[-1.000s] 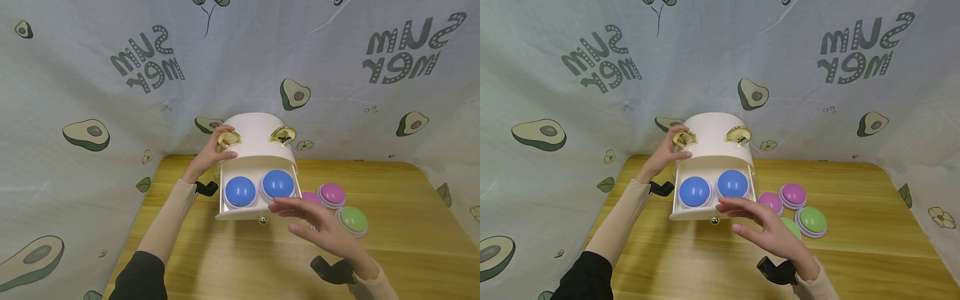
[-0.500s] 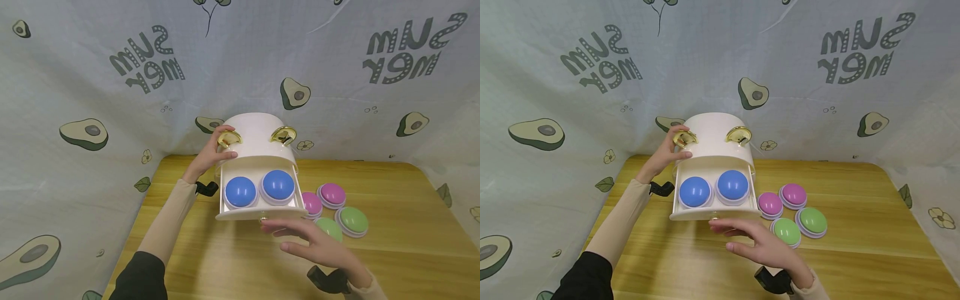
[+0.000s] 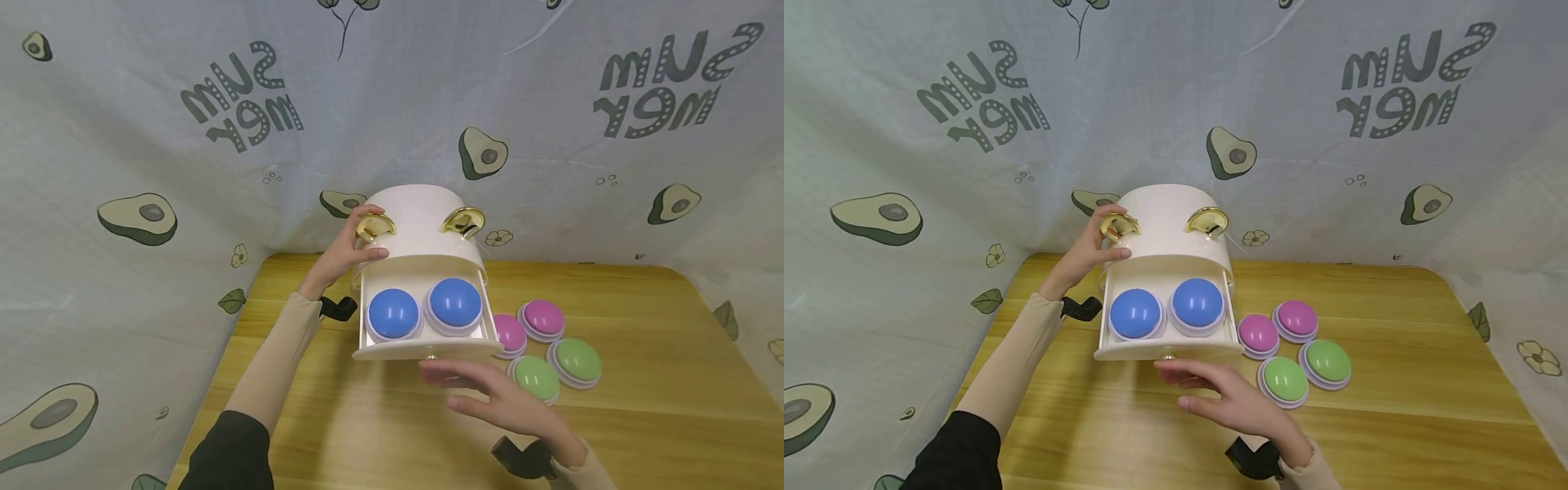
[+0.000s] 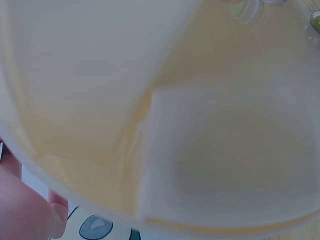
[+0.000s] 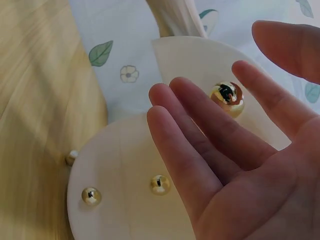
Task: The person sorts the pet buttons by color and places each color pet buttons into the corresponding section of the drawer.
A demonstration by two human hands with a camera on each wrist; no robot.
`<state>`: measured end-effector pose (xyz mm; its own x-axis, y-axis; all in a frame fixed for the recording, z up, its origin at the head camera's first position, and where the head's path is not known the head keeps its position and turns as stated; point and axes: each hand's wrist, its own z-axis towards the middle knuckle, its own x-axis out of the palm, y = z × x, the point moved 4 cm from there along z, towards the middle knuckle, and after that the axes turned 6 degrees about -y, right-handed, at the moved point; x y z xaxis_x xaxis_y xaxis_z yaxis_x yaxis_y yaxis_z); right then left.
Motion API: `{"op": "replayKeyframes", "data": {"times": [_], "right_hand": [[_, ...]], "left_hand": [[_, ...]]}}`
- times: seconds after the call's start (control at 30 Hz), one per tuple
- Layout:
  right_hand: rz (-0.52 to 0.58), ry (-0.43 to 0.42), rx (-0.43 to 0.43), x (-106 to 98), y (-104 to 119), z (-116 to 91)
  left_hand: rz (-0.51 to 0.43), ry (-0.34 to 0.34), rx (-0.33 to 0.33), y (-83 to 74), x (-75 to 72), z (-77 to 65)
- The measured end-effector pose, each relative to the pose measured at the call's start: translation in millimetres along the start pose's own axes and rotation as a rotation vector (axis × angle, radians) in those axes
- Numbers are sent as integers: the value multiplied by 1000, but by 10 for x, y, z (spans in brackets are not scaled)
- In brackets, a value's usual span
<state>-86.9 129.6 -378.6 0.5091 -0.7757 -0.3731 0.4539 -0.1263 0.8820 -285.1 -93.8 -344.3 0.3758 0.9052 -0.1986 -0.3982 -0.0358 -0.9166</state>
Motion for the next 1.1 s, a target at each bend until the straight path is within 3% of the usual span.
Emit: {"op": "replayKeyframes", "data": {"times": [0.23,0.7,0.87,1.1], "right_hand": [[-24,-13,-62,19,-12,38],[34,-48,-43,36,-22,48],[77,-70,16,32,-50,66],[131,-78,34,-17,-43,140]], "left_hand": [[-6,2,-6,3,1,1],[-10,11,-20,-13,3,-10],[-18,20,-19,-7,2,-4],[-12,25,-38,-14,1,-7]]}}
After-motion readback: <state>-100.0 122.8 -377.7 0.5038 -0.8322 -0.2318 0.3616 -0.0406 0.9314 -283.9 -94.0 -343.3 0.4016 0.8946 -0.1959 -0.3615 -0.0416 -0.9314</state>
